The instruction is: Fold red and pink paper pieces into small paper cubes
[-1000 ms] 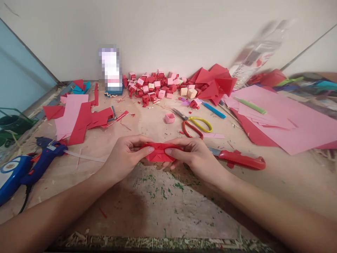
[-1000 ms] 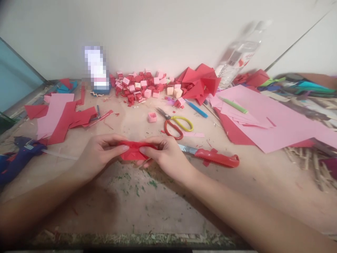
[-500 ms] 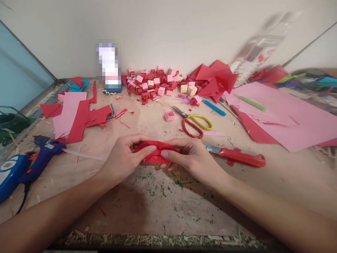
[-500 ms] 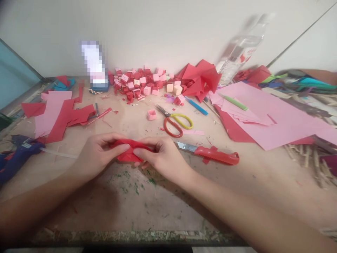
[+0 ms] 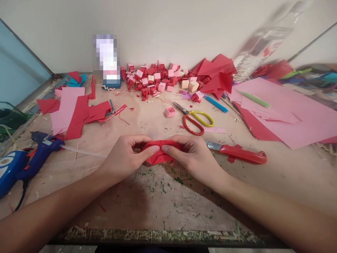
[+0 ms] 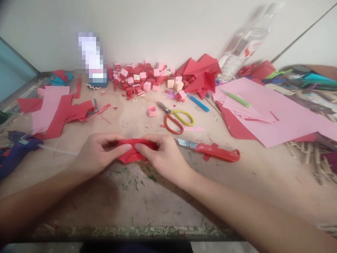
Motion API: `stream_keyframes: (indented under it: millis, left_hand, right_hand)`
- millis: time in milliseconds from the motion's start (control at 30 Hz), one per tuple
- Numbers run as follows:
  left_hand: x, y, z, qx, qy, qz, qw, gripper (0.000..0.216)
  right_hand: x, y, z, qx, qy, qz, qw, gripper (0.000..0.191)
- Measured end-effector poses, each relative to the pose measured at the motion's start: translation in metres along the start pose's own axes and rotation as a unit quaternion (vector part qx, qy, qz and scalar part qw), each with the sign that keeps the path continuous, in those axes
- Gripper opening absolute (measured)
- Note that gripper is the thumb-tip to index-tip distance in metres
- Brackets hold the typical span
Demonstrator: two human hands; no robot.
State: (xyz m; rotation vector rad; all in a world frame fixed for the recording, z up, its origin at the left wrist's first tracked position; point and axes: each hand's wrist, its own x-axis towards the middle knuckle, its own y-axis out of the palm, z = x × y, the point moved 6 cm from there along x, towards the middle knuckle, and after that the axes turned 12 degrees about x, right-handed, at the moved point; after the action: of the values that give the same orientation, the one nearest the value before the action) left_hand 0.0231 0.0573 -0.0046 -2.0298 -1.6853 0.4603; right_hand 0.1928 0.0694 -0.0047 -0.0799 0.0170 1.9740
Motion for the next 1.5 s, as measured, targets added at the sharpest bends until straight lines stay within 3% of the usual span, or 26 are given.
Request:
stream_keyframes:
  millis: [333, 567, 700, 833, 1167, 1500]
  left_hand:
    - [0.001, -0.002, -0.002, -0.014, 0.037, -0.042, 0.998, 0.007]
    - [0.001, -0.009, -0.001, -0.042, 0.031, -0.066, 0.996, 0.006]
    - [0.001, -0.011, -0.003, -0.044, 0.031, -0.082, 0.995, 0.009]
    - [0.001, -0.012, -0.008, -0.048, 0.047, -0.088, 0.994, 0.014]
    - [-0.002, -0.006, -0.008, -0.052, 0.028, -0.043, 0.997, 0.009]
    - [0.003, -0.014, 0.001, -0.046, -0.003, -0.098, 0.994, 0.004]
  right_hand:
    - [0.001, -0.001, 0.005, 0.019, -0.051, -0.006, 0.999, 0.010]
    - [0.001, -0.001, -0.004, 0.147, 0.016, -0.007, 0.989, 0.009]
    - [0.002, -0.004, 0.003, 0.113, -0.015, -0.016, 0.993, 0.012]
    - [0.002, -0.003, 0.004, 0.107, 0.001, -0.005, 0.994, 0.009]
    - [0.001, -0.005, -0.001, 0.121, 0.022, -0.042, 0.991, 0.008]
    - [0.001, -0.004, -0.003, 0.111, 0.030, -0.043, 0.992, 0.011]
